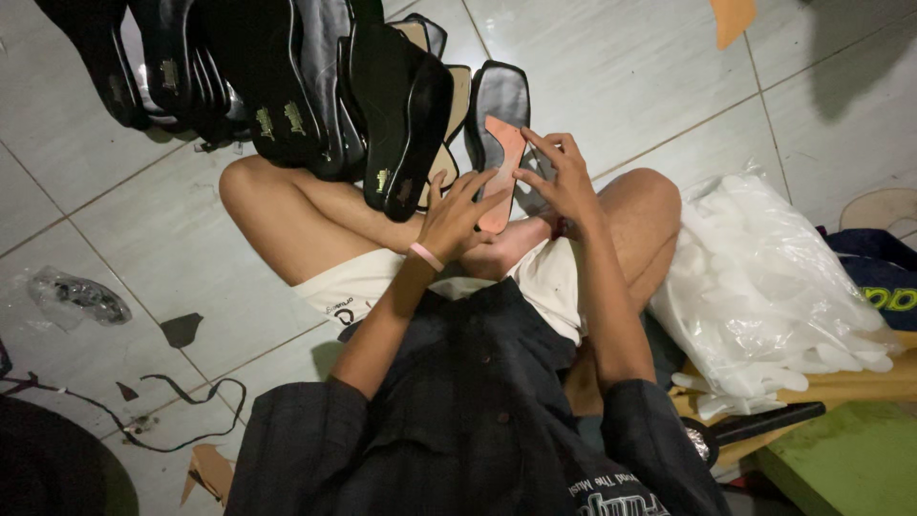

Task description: The person sits on the floor and uses a pointed tool to press a pink insole into the bottom of a black shoe. They repeatedly poke and smooth the insole to secure it. After finishing one shoe, they place it aside and retrieve a stack of similar shoes from a sack.

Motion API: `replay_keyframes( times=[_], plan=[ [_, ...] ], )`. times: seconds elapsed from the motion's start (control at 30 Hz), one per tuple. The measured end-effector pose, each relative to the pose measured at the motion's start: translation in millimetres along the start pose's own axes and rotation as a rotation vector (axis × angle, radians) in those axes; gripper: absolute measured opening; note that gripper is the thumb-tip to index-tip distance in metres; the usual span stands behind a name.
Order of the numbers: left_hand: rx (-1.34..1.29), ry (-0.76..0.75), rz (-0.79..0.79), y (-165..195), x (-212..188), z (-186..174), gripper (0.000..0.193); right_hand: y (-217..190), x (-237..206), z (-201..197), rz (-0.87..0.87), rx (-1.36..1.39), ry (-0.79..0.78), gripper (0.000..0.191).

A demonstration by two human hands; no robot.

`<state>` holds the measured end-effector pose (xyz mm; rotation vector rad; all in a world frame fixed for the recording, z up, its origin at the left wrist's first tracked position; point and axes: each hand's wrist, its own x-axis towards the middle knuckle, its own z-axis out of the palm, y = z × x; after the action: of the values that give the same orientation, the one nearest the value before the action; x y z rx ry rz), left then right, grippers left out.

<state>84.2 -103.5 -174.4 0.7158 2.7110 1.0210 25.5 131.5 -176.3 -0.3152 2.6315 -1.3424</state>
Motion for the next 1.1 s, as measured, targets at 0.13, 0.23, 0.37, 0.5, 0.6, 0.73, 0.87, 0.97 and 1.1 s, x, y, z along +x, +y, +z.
replay_keyframes(
  times=[0.13, 0.23, 0.37, 0.5, 0.6, 0.73, 0.87, 0.97, 1.1],
  plan=[
    [-0.006, 0.014, -0.006, 1, -1, 0, 0.080, 1, -1, 0, 0.025, -0.010, -0.016, 0.068],
    [0.038, 0.000, -0.017, 2, -1, 1, 0.075, 6, -2, 3, 0.031, 0.007, -0.018, 0.067],
    [0.054, -0.024, -0.011, 2, -2, 2, 0.073, 19, -1, 10, 0.018, 0.056, 0.100, 0.056],
    [0.105, -0.010, 0.029, 2, -4, 3, 0.072, 20, 1, 11, 0.028, 0.121, 0.456, 0.018],
    [0.159, 0.010, 0.070, 3, -7, 5, 0.069, 4, -5, 1, -0.098, -0.033, 0.272, 0.024],
    [0.186, 0.018, 0.054, 6, -12, 10, 0.066, -35, -13, -10, -0.098, 0.134, 0.019, 0.022],
    [0.200, 0.054, 0.052, 5, -14, 13, 0.063, -63, -4, -11, -0.087, 0.003, -0.071, 0.019],
    [0.208, 0.057, 0.073, 3, -15, 15, 0.058, -70, 1, -7, -0.080, -0.066, -0.080, 0.017],
    [0.211, 0.047, 0.067, 0, -17, 17, 0.058, -64, 1, -5, -0.059, -0.104, -0.101, 0.016]
  ],
)
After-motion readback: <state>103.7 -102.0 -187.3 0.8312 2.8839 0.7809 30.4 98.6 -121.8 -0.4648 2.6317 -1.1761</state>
